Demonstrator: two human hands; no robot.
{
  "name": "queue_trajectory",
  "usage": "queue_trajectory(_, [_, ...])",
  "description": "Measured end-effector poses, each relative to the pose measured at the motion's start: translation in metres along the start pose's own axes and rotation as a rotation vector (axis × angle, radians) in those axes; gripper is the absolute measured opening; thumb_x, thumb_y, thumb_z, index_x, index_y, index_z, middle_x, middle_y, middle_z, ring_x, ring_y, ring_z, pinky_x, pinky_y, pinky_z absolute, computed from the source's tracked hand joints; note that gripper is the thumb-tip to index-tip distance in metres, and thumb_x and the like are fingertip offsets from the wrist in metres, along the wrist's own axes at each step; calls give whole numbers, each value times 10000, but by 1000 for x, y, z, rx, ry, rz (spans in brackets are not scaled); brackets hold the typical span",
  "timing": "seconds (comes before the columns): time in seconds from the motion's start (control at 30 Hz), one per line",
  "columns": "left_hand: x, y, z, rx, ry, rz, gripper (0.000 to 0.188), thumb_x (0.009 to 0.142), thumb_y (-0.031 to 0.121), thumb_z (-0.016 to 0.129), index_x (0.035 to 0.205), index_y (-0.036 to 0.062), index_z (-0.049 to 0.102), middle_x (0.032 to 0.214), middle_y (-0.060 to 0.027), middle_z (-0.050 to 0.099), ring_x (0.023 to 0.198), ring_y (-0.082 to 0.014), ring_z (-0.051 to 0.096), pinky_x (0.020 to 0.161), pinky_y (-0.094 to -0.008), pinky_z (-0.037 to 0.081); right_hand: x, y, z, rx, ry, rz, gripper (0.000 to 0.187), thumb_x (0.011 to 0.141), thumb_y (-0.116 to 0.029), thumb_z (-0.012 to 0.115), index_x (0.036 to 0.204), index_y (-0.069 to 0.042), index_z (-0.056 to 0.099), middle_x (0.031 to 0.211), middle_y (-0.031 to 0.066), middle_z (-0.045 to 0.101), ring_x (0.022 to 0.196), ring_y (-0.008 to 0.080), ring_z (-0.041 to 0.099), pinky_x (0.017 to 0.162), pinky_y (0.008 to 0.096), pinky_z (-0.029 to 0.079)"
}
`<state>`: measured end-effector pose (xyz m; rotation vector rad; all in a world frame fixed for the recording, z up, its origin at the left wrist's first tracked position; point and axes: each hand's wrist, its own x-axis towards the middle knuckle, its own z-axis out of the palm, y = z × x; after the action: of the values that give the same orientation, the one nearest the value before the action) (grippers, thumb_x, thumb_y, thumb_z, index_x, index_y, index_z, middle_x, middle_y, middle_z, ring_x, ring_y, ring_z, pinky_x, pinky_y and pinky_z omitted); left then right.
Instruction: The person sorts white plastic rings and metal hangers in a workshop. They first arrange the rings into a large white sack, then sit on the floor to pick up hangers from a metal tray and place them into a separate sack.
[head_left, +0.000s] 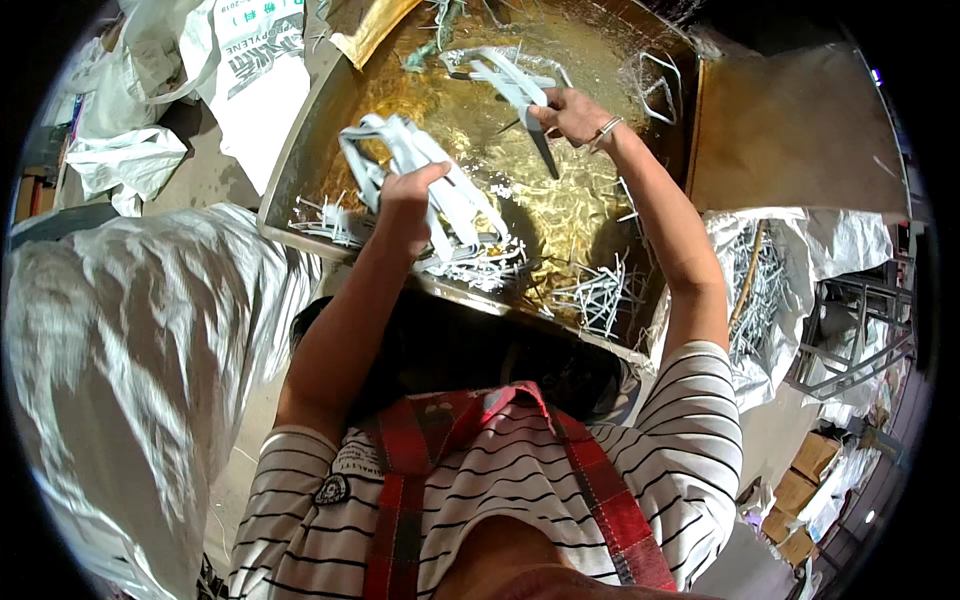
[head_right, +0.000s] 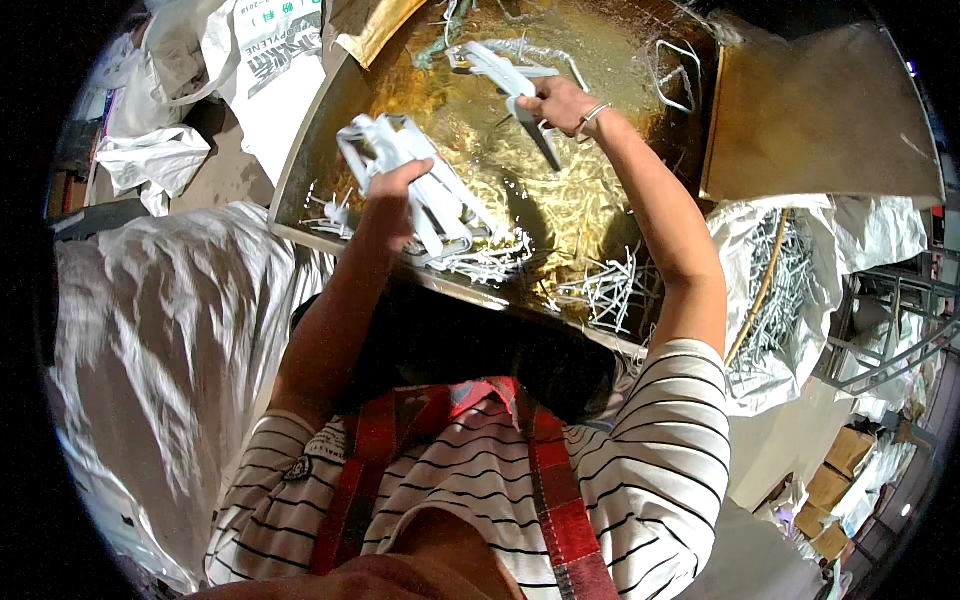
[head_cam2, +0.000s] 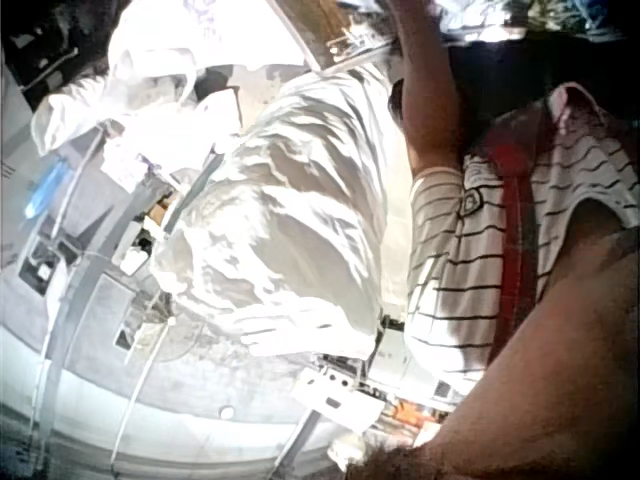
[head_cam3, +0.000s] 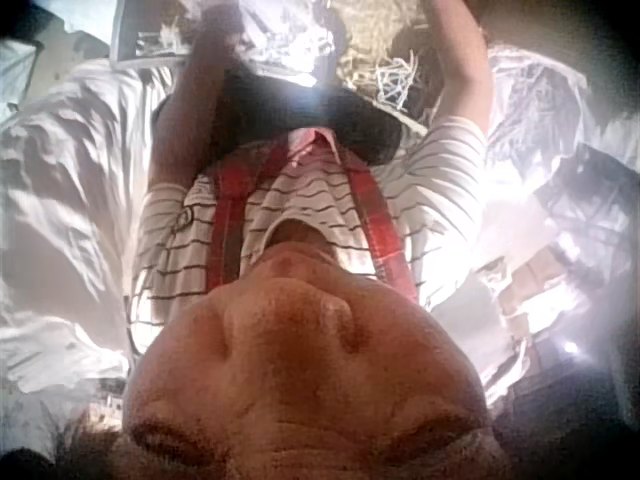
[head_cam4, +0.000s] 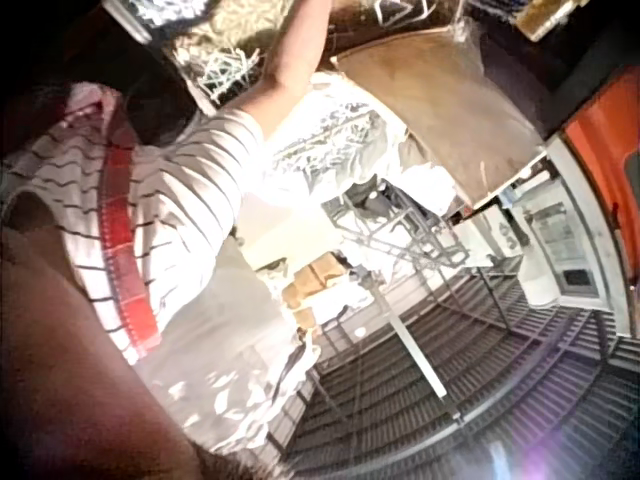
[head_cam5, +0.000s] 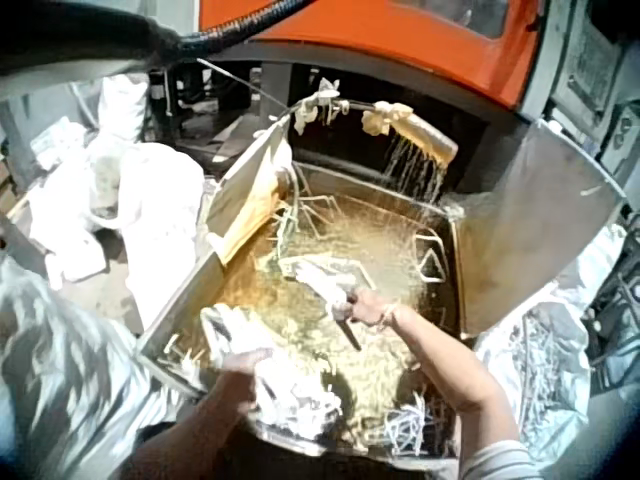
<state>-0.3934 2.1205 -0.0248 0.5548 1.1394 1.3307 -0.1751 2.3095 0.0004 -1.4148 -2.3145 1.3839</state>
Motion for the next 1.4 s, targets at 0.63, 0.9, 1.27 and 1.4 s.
queue_trajectory(0.63, [-6, 24, 40, -451, 211, -286, 393, 854, 312, 500, 1100, 6, 502, 1080, -141, 570, 968, -290, 553, 867, -444, 425, -161, -14, 104, -137, -1, -219, 1173, 533, -467, 802, 1402, -75, 119, 1397, 227, 244, 1296, 320, 268, 1069, 407, 252])
queue_trajectory(0.9, [-4, 31, 43, -659, 202, -284, 281, 855, 256, 488, 1019, 30, 520, 1016, -120, 574, 969, -307, 530, 869, -504, 411, -146, -23, 121, -39, 609, -10, 423, 657, -258, 662, 1033, -88, 570, 842, 157, 647, 792, 319, 622, 719, 377, 491])
queue_trajectory(1.27, [20, 40, 16, -749, 335, -146, 128, 845, 89, 424, 856, -23, 484, 804, -136, 545, 771, -256, 572, 809, -452, 478, -147, 93, 53, 211, 776, 91, 174, 704, -88, 616, 865, -25, 642, 747, 77, 664, 673, 140, 605, 625, 279, 491])
queue_trajectory(1.4, [22, 70, -5, -598, 294, 236, 153, 868, 83, 508, 927, -56, 486, 793, -122, 550, 671, -179, 550, 651, -329, 515, -212, 182, -24, -234, 857, 384, 204, 688, -170, 622, 818, -14, 637, 765, 181, 641, 697, 323, 611, 643, 400, 478])
